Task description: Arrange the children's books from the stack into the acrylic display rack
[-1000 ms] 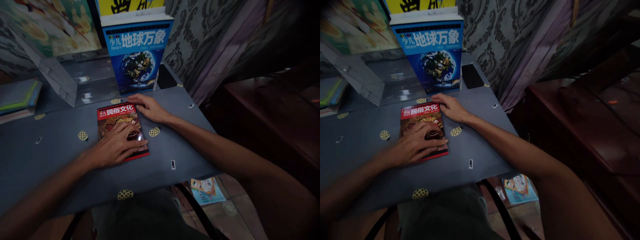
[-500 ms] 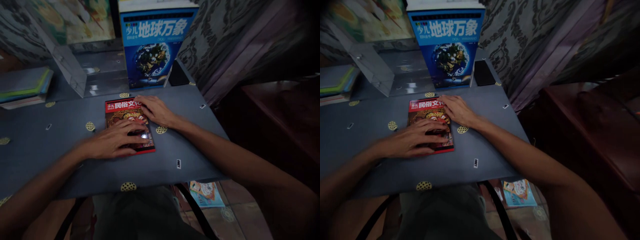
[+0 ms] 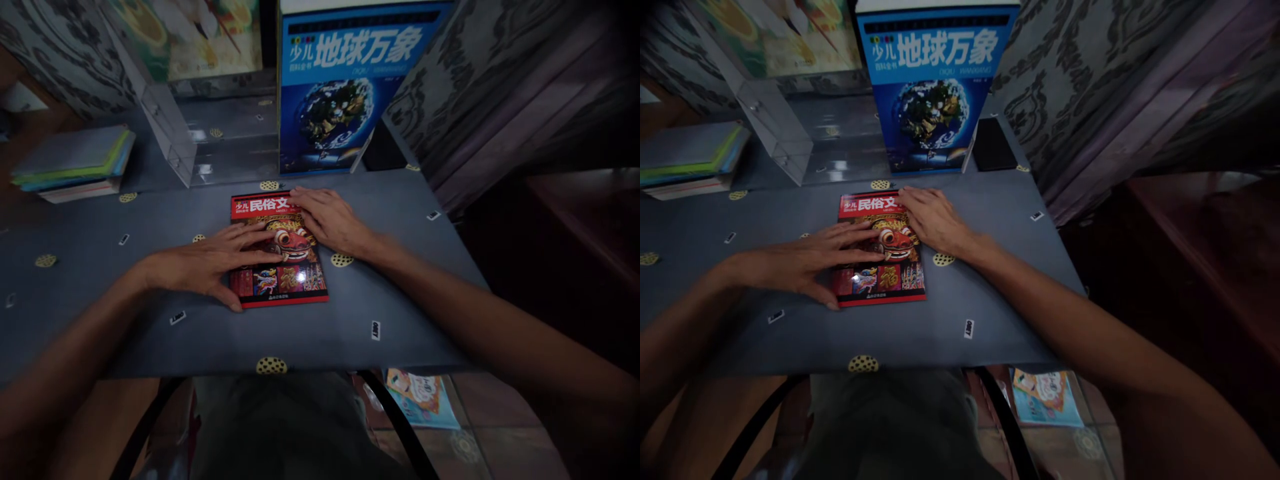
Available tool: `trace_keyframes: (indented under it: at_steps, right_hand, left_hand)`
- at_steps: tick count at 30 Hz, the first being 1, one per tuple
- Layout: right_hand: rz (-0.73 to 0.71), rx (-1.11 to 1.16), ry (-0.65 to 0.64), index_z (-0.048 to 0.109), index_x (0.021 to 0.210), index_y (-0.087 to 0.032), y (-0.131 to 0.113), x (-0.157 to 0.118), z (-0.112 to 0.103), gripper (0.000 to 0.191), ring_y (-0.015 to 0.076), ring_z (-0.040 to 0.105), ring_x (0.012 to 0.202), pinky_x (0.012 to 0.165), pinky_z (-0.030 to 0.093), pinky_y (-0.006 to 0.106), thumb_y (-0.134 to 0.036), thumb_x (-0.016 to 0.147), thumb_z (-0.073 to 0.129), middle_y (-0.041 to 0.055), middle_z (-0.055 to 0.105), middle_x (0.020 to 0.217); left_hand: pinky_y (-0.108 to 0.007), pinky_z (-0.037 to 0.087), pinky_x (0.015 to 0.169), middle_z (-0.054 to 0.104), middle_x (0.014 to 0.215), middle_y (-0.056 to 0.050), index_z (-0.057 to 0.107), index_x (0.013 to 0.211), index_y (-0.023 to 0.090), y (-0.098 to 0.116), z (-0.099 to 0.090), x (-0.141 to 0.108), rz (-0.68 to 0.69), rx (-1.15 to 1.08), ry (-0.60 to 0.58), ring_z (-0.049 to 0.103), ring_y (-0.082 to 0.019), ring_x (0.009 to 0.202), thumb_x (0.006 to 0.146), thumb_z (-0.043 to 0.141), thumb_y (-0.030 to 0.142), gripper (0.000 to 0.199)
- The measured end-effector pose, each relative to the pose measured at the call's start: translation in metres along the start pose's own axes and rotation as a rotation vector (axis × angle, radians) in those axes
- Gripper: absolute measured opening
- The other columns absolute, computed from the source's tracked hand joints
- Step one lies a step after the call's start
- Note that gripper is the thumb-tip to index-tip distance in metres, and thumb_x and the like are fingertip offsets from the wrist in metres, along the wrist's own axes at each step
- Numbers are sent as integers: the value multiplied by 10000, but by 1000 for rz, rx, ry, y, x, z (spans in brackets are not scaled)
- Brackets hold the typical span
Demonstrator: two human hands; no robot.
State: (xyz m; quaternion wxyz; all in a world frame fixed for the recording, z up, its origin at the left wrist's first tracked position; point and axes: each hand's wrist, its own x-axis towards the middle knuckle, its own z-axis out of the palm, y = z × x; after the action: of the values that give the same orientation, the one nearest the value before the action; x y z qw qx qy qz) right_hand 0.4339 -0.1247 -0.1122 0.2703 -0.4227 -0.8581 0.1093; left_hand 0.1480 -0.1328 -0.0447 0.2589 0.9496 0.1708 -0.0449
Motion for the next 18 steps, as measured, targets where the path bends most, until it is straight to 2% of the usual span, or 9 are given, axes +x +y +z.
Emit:
trace_keyframes:
  at_steps: [8,18]
  right_hand:
    - [5,-62,-16,564,1319,-195,-5,1,-2,406,293,509,1356,1080,399,538,-156,952,393,117,579,1444]
    - [20,-17,-12,573,1306,-186,-7,2,-3,388,299,503,1351,1078,384,523,-182,964,389,130,599,1415]
  left_hand:
    - [-623,212,1203,259,1655,-80,388,1514,384,10,12,11,-73,56,100,192,-394,1516,732,724,686,903]
    - [-631,202,1193,292,1616,-181,419,1446,222,35,28,50,-113,132,196,194,-399,1512,773,605,771,888]
